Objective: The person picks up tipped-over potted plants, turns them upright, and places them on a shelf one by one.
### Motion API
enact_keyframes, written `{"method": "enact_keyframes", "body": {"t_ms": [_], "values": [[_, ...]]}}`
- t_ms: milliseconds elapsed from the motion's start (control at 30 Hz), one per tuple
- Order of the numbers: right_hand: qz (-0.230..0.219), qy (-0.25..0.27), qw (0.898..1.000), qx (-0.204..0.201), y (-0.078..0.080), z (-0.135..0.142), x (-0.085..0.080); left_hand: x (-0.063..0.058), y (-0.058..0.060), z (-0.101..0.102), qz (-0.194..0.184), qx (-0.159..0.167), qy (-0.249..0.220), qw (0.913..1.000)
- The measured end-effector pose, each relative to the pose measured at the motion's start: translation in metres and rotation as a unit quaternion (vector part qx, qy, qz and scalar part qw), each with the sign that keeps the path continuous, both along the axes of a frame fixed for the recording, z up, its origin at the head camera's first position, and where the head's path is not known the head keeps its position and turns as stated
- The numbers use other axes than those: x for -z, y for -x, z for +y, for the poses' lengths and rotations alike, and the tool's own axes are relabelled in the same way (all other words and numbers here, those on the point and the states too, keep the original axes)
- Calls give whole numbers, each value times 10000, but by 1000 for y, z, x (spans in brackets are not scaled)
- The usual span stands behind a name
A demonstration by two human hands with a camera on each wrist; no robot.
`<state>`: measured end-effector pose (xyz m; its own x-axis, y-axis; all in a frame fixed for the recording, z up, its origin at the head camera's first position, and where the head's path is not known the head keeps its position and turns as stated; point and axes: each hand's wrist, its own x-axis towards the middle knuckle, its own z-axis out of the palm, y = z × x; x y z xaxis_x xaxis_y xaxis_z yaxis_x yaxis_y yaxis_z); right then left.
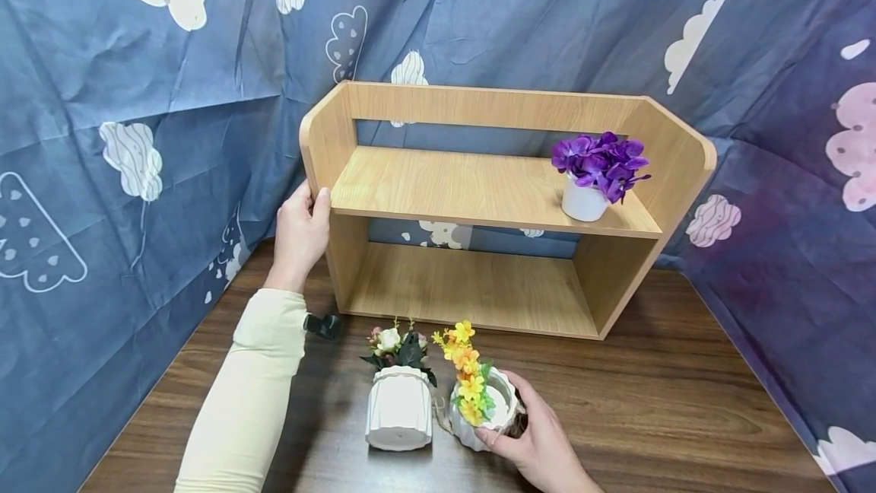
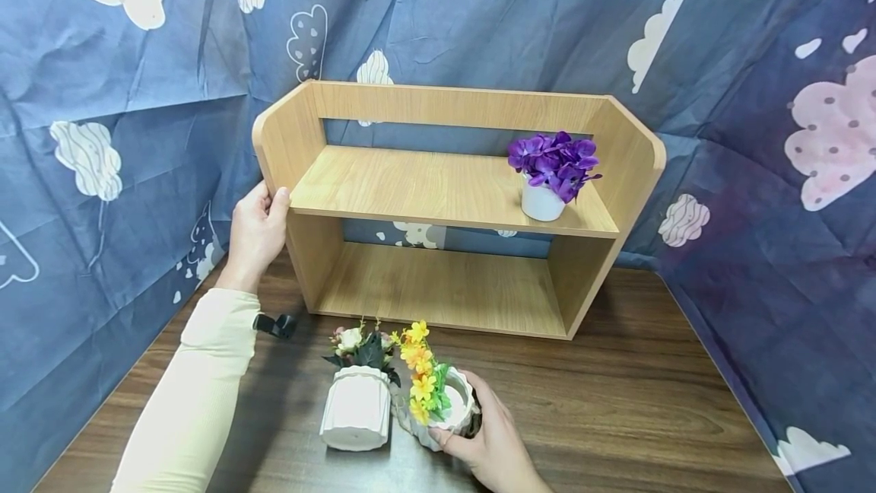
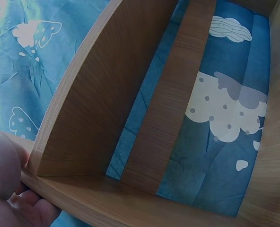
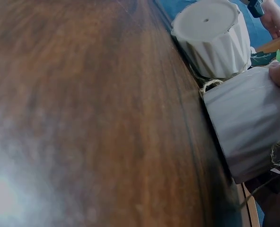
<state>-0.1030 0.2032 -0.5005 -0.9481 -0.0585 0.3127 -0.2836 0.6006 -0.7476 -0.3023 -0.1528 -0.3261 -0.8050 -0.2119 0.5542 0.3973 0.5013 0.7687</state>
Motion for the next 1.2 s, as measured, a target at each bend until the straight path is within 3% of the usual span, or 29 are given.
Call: {"method": "enact_keyframes", "body": {"t_ms": [300, 1200], "values": [[324, -197, 9992, 119, 1, 2, -6, 2, 0, -1, 66, -27, 13, 10000], [824, -438, 9956, -17, 20, 6, -64, 0, -1, 0, 38, -11, 3, 10000]]}}
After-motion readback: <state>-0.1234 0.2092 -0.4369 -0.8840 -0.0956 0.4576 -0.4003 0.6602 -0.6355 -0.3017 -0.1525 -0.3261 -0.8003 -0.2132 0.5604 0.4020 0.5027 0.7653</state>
